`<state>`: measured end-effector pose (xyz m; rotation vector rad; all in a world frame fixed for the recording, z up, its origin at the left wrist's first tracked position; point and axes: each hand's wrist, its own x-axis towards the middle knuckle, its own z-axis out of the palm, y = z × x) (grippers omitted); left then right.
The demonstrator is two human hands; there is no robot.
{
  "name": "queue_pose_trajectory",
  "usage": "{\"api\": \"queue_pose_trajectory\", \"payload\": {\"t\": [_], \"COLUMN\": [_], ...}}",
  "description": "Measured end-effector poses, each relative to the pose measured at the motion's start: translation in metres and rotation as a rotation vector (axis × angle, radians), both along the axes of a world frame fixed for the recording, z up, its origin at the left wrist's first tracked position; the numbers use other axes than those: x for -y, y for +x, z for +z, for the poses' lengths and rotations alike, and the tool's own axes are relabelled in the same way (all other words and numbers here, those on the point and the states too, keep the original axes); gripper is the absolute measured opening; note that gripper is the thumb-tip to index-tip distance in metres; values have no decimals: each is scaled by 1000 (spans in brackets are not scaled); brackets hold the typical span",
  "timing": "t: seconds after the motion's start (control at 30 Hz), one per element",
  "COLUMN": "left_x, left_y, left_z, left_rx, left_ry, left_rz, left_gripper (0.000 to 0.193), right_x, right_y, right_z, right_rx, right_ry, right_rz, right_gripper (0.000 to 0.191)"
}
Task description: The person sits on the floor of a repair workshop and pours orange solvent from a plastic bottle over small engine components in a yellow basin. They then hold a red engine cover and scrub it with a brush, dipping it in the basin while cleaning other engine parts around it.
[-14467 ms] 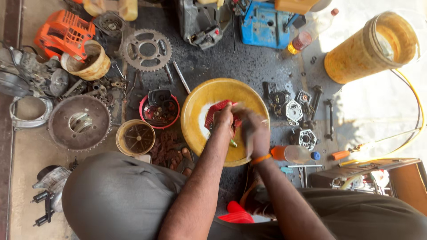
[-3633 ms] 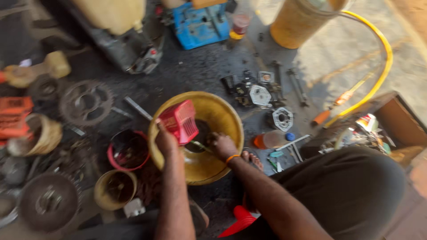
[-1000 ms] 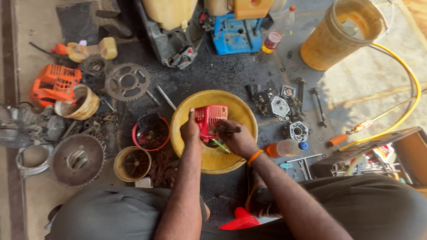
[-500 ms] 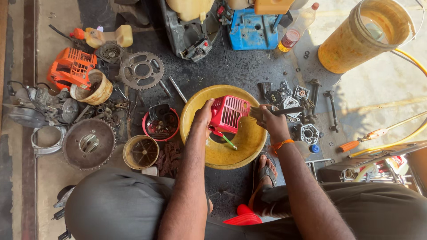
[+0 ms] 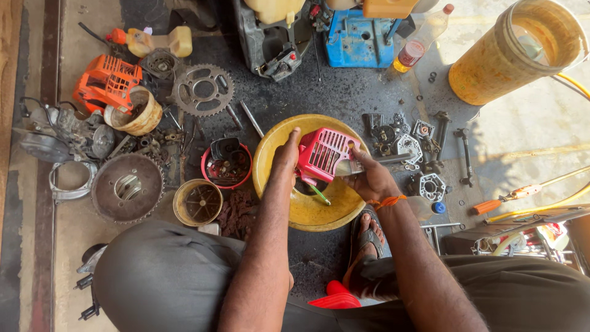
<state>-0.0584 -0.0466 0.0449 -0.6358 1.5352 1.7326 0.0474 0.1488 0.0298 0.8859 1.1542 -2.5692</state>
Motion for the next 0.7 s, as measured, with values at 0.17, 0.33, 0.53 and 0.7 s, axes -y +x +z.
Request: {"api": "queue_pose_trajectory", "payload": {"t": [0.17,0.33,0.53,0.7], "left_x": [-3,6,5,7], "left_y": [24,35,17,7], "left_z": [8,15,4,3], "left_rx": [426,398,167,139], "left_ry": [92,591,424,249], "left_rz": [209,352,535,693], "left_gripper": [86,94,88,88], "right_x": [8,10,15,20], "right_y": [-10,-17,-18,-9], "right_z": [3,-1,-42,-87], "right_rx": [-143,-308,-2,330], "right_ry": [71,88,183,139], "right_rz": [-87,49,32,-83], "right_gripper": [23,19,34,26]}}
